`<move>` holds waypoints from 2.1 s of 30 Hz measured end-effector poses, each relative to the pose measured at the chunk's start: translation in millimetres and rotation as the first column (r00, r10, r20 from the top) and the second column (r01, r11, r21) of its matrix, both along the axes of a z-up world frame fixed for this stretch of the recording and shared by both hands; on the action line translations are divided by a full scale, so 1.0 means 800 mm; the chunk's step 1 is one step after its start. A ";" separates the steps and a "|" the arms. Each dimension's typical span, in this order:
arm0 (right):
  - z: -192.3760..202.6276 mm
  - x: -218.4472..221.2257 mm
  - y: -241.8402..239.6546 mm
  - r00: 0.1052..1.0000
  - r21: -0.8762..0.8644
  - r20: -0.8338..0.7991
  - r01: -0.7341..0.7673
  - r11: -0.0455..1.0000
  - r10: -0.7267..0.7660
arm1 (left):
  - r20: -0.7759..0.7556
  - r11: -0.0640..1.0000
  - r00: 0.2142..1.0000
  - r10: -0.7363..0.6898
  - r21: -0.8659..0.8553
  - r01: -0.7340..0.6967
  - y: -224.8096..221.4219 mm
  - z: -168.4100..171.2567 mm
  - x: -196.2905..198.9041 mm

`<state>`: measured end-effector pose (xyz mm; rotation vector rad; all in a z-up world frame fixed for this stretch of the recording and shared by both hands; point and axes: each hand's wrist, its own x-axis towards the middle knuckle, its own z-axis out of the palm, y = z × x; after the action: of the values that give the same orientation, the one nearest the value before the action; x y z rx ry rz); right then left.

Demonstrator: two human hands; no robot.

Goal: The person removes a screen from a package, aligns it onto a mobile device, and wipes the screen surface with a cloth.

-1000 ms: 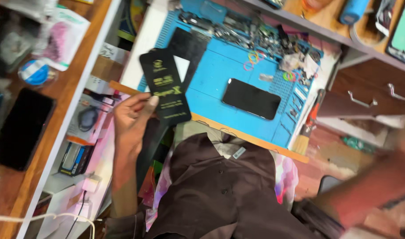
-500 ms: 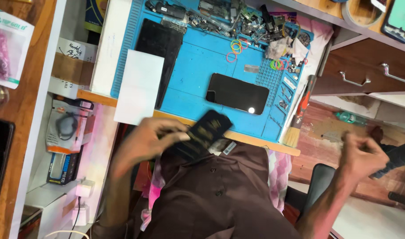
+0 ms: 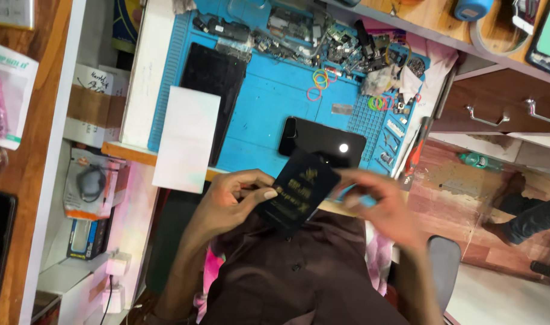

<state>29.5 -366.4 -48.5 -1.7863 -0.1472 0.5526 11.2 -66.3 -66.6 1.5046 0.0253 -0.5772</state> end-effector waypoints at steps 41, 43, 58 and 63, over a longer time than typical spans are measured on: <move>0.022 -0.060 -0.140 0.737 -0.244 -0.229 0.589 0.770 -0.636 | 0.469 0.837 0.854 0.225 0.357 -0.416 -0.016 -0.029 0.028; 0.014 -0.067 -0.159 0.742 -0.182 -0.331 0.556 0.811 -0.583 | 0.476 0.835 0.850 0.223 0.357 -0.419 -0.017 -0.029 0.030; -0.006 -0.051 -0.187 0.836 -0.181 -0.381 0.352 0.918 -0.396 | 0.672 0.800 0.731 0.120 0.370 -0.472 -0.019 -0.041 0.021; -0.032 -0.021 -0.099 0.846 -0.234 -0.055 0.506 0.830 -0.530 | 0.719 0.804 0.684 0.124 0.331 -0.495 -0.018 -0.043 0.018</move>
<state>13.0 -445.5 -74.4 -1.8897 0.4912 0.2794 25.9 -80.9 -101.0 2.1004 -0.1258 0.3352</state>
